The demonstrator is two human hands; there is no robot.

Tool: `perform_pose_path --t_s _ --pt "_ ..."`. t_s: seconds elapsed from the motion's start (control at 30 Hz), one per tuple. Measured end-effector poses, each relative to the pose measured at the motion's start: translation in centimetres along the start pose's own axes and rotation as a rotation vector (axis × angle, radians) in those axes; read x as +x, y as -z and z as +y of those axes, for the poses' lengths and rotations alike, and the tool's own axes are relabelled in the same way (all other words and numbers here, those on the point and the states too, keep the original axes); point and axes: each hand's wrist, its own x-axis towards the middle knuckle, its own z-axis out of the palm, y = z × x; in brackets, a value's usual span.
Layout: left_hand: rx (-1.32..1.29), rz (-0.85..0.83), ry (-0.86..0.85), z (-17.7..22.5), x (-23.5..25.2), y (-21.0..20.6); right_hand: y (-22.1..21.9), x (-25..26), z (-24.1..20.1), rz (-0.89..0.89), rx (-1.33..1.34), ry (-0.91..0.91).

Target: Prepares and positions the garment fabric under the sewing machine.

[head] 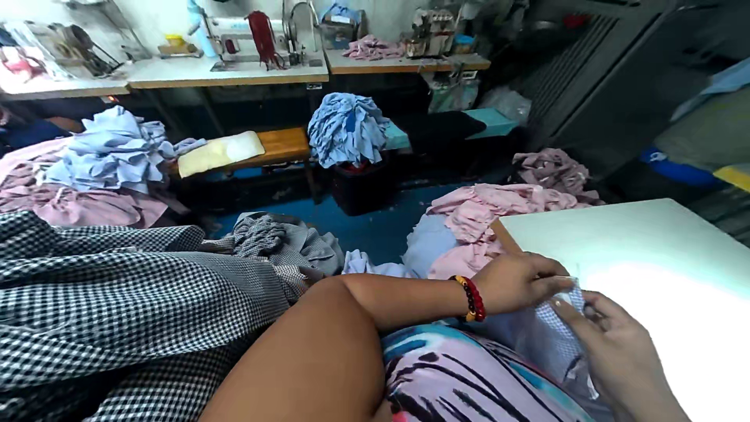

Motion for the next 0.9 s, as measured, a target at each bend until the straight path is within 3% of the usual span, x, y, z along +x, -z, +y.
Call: perform_pose_path --t_s 0.13,0.43,0.73,0.9 --pt "-0.048 0.021 -0.067 0.1 -0.3 -0.8 0.7 -1.0 0.1 0.043 0.06 0.039" --pt "-0.119 -0.006 -0.042 0.1 -1.0 -1.6 1.0 -1.9 1.4 0.046 0.146 0.076" --pt "-0.06 -0.08 -0.03 -0.2 -0.9 -1.1 0.5 -2.2 0.9 0.06 -0.148 0.027" --pt "-0.115 -0.126 0.053 -0.9 -0.7 -1.2 0.2 -2.2 1.1 0.047 -0.168 0.012"
